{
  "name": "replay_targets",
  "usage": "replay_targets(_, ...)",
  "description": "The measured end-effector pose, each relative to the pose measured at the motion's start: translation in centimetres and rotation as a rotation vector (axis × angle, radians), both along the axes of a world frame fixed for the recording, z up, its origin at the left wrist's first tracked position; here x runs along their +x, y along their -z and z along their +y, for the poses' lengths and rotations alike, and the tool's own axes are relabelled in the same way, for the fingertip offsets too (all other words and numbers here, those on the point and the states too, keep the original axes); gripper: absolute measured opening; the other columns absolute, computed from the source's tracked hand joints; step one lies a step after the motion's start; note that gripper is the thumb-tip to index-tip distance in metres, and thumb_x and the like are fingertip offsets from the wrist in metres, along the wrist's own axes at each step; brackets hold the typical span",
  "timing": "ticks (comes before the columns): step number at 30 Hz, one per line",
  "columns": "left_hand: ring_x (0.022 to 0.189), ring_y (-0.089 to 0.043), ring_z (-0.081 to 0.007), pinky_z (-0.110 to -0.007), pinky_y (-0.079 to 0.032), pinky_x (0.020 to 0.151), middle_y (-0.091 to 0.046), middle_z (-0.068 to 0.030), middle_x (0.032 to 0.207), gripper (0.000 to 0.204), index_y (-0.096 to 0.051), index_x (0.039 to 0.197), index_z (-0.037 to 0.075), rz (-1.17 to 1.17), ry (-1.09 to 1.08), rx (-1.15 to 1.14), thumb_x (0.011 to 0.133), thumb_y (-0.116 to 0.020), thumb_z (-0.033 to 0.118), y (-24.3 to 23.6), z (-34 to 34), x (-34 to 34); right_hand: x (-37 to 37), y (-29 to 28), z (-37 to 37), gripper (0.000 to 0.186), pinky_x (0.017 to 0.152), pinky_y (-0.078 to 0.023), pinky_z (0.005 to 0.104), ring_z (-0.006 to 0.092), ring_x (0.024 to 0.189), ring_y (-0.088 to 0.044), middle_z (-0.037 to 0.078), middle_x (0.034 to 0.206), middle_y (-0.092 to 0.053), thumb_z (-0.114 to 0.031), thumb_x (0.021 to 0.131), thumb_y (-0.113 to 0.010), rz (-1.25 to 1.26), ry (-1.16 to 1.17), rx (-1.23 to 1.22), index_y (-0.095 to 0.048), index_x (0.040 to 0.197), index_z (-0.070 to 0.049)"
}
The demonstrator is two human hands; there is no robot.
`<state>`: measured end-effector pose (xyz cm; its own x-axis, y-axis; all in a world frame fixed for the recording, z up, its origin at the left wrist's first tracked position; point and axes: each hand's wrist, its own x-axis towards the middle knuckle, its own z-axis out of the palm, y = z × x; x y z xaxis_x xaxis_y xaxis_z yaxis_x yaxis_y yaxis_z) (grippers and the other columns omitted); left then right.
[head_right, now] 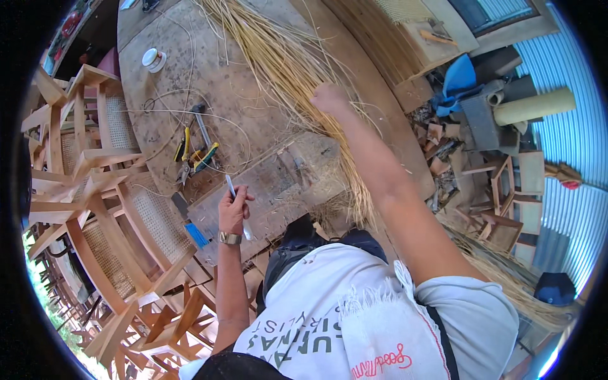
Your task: Measuring and cutting natural fiber strands on a workshop table for furniture upholstery preparation.
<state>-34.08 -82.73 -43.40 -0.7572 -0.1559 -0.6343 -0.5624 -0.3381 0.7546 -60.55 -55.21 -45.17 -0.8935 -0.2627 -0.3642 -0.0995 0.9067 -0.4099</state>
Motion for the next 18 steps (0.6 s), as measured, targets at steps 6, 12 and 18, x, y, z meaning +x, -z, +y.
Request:
replay_targets(6,0.041,-0.044,-0.0058,-0.020,-0.032,0.037,-0.063,-0.0065,0.073,0.025,-0.058,0.098,0.003,0.063,0.141,0.023,0.089,-0.061,0.026,-0.1,2.8,-6.3,0.7,-2.1,2.6,0.022,0.065,-0.051,0.0297,0.0124,0.070,-0.063,0.007,0.081,-0.067,-0.024,0.081,-0.067,-0.257,0.225,-0.204,-0.068,0.093,-0.006)
replay_targets(12,0.041,-0.044,-0.0060,-0.021,-0.031,0.038,-0.065,-0.0084,0.077,0.027,-0.060,0.098,0.002,0.165,0.145,0.140,0.089,-0.061,0.028,0.0,7.1,-13.4,2.6,-4.1,1.6,0.015,0.060,-0.049,0.0217,0.0083,0.065,-0.058,0.002,0.081,-0.064,-0.013,0.089,-0.060,-0.530,0.391,-0.833,-0.063,0.099,-0.002)
replay_targets(18,0.042,-0.043,-0.0062,-0.023,-0.032,0.037,-0.067,-0.0082,0.079,0.035,-0.061,0.102,0.000,0.160,0.136,0.104,0.085,-0.067,0.030,-0.4,9.8,-19.5,4.8,-4.4,-0.4,0.018,0.067,-0.050,0.0250,0.0119,0.070,-0.059,0.004,0.079,-0.064,-0.014,0.089,-0.060,-0.568,0.435,-0.950,-0.063,0.101,-0.001)
